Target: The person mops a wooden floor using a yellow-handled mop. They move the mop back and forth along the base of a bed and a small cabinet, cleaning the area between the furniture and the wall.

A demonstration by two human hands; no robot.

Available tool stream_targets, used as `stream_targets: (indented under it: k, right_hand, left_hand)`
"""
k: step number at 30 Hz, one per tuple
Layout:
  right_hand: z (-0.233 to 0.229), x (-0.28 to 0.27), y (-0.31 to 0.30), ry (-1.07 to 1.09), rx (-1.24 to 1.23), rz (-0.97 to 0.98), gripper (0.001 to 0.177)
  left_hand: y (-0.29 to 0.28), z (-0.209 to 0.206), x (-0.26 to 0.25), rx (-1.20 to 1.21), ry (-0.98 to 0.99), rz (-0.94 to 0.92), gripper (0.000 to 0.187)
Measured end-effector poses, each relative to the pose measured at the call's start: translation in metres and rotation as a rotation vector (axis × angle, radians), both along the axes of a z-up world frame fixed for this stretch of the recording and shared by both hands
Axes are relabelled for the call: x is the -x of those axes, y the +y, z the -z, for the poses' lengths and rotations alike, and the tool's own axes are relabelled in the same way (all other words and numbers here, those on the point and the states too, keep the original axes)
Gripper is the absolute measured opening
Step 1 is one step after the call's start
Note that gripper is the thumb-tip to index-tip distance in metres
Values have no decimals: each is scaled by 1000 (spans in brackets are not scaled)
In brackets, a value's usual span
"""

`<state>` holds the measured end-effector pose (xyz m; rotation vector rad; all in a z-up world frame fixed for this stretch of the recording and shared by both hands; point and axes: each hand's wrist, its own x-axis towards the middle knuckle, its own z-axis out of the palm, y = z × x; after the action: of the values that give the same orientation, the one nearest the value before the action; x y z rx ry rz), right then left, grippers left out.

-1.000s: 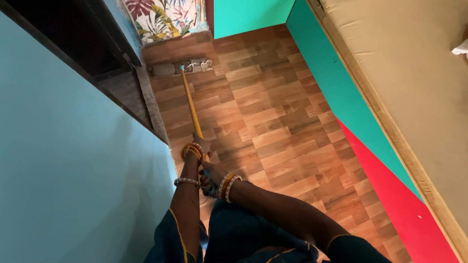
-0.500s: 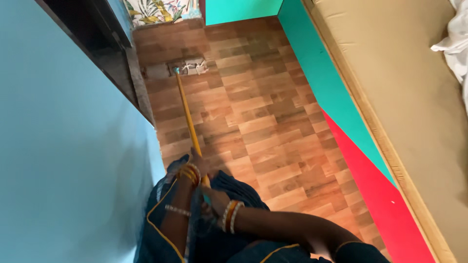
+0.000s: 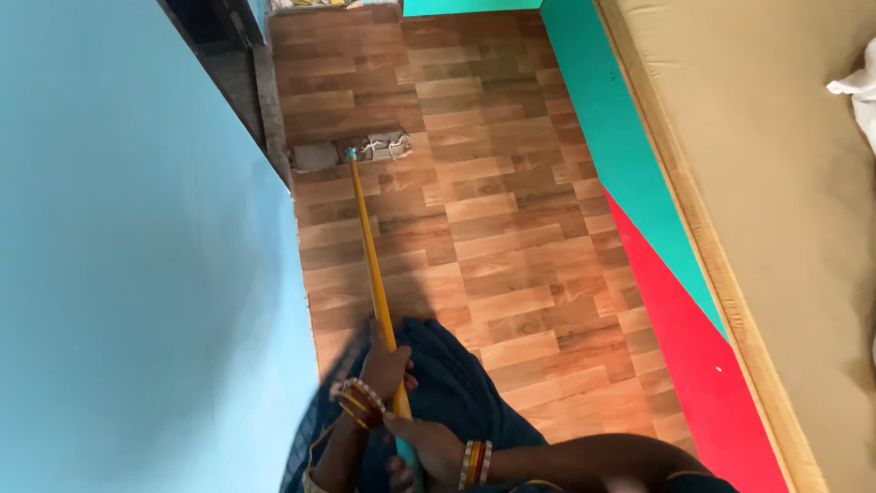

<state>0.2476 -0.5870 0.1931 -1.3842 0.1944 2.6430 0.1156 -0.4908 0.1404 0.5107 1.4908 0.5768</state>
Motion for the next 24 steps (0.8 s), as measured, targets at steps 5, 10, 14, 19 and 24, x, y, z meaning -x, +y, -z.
stream_targets:
  k: [5, 10, 14, 19, 24]
  right_hand:
    - [18, 14, 18, -16, -168, -77, 48]
    - [6, 41, 71, -94, -117, -76, 47]
    - [-1, 75, 138, -133, -47, 10, 39]
    - [39, 117, 229, -202, -131, 89, 37]
    - [90, 165, 320, -237, -280, 96, 39]
  left_hand:
    - [19, 6, 13, -41, -16, -26, 86]
    - [68, 22, 38, -89, -62, -14, 85]
    - [140, 52, 66, -100, -55, 1, 96]
    - [240, 117, 93, -131, -8, 13, 105]
    - [340, 163, 135, -197, 118, 136, 107]
